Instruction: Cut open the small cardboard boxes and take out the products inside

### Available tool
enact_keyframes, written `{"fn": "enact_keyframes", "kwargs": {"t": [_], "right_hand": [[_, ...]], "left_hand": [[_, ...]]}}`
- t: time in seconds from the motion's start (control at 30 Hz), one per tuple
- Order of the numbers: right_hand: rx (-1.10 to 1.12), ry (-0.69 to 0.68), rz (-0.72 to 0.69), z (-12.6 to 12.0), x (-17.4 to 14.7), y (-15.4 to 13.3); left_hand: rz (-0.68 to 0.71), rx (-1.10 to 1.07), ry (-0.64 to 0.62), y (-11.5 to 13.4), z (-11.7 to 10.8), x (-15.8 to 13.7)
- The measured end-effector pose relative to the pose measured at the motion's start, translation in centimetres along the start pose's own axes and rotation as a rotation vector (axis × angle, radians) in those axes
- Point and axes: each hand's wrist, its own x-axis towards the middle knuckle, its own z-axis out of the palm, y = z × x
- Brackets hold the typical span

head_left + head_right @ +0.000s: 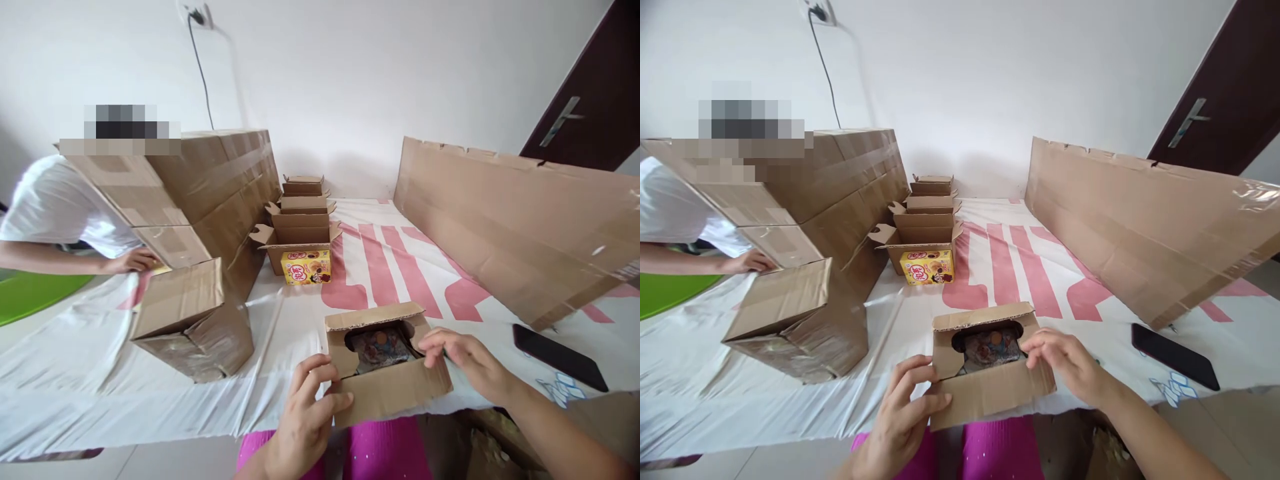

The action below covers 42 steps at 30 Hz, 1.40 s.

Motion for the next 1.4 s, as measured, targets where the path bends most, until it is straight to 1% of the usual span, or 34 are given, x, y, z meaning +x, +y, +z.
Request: {"fn": "enact_keyframes", "kwargs": {"t": [0.07,0.13,0.2,0.27,0.33,0.37,0.43,0.5,0.53,0.6,0.73,0.83,0.9,0.97,1.07,1.13,1.23,1.3,1.33,1.4], "right_hand": [[-0.279,-0.080,-0.080,0.6,0.6,-0.5],[-0.545,-0.122,-0.160,1.4,1.0,-0.8],[-0.700,-0.086,-0.241,1.9,1.3,-1.0],[-0.796,0.008,-0.276,1.8,1.4,-1.2],[-0.885,0.102,-0.252,1.3,1.3,-1.3],[-0.932,0.140,-0.223,1.0,1.3,-1.3],[-1.014,0.176,-0.153,0.4,1.3,-1.2],[-1.071,0.181,-0.093,0.0,1.3,-0.8],[-1.088,0.171,-0.070,-0.1,1.3,-0.6],[-1.098,0.122,-0.035,-0.1,1.3,0.1],[-1.009,-0.015,0.056,-0.1,1.6,1.0],[-0.911,-0.073,0.148,-0.5,2.4,0.9],[-0.846,-0.120,0.203,-0.8,3.2,0.6],[-0.811,-0.182,0.267,-1.0,4.2,0.3],[-0.820,-0.247,0.366,-1.2,5.6,0.2],[-0.831,-0.270,0.405,-1.2,6.3,0.5],[-0.859,-0.289,0.420,-1.1,7.2,0.9],[-0.917,-0.274,0.409,-0.9,7.6,1.0],[-0.955,-0.254,0.385,-0.6,7.7,0.9],[-0.997,-0.205,0.271,0.1,8.0,0.7]], "left_hand": [[0.004,-0.018,-0.038,0.2,-0.4,0.3],[-0.004,-0.034,-0.069,0.4,-0.7,0.8],[-0.026,-0.024,-0.087,0.7,-0.9,1.3],[-0.048,-0.001,-0.098,0.8,-1.1,1.9],[-0.059,0.020,-0.146,0.8,-1.2,2.5],[-0.059,0.025,-0.200,0.7,-1.3,2.8],[-0.057,0.028,-0.345,0.3,-1.4,3.7],[-0.064,0.043,-0.473,0.0,-1.4,4.6],[-0.075,0.062,-0.513,-0.2,-1.4,5.0],[-0.096,0.116,-0.534,-0.4,-1.4,5.6],[-0.086,0.194,-0.496,-0.2,-1.3,5.8],[-0.086,0.221,-0.446,0.1,-1.4,5.2],[-0.093,0.235,-0.365,0.2,-1.4,4.5],[-0.121,0.250,-0.246,0.2,-1.4,3.5],[-0.207,0.287,-0.062,0.0,-1.0,1.8],[-0.258,0.336,0.009,-0.1,-0.5,0.7],[-0.319,0.432,0.030,-0.3,0.4,-0.7],[-0.358,0.478,0.028,-0.5,1.1,-1.5],[-0.361,0.482,0.025,-0.6,1.4,-1.8],[-0.324,0.454,0.010,-0.8,1.7,-2.1]]}}
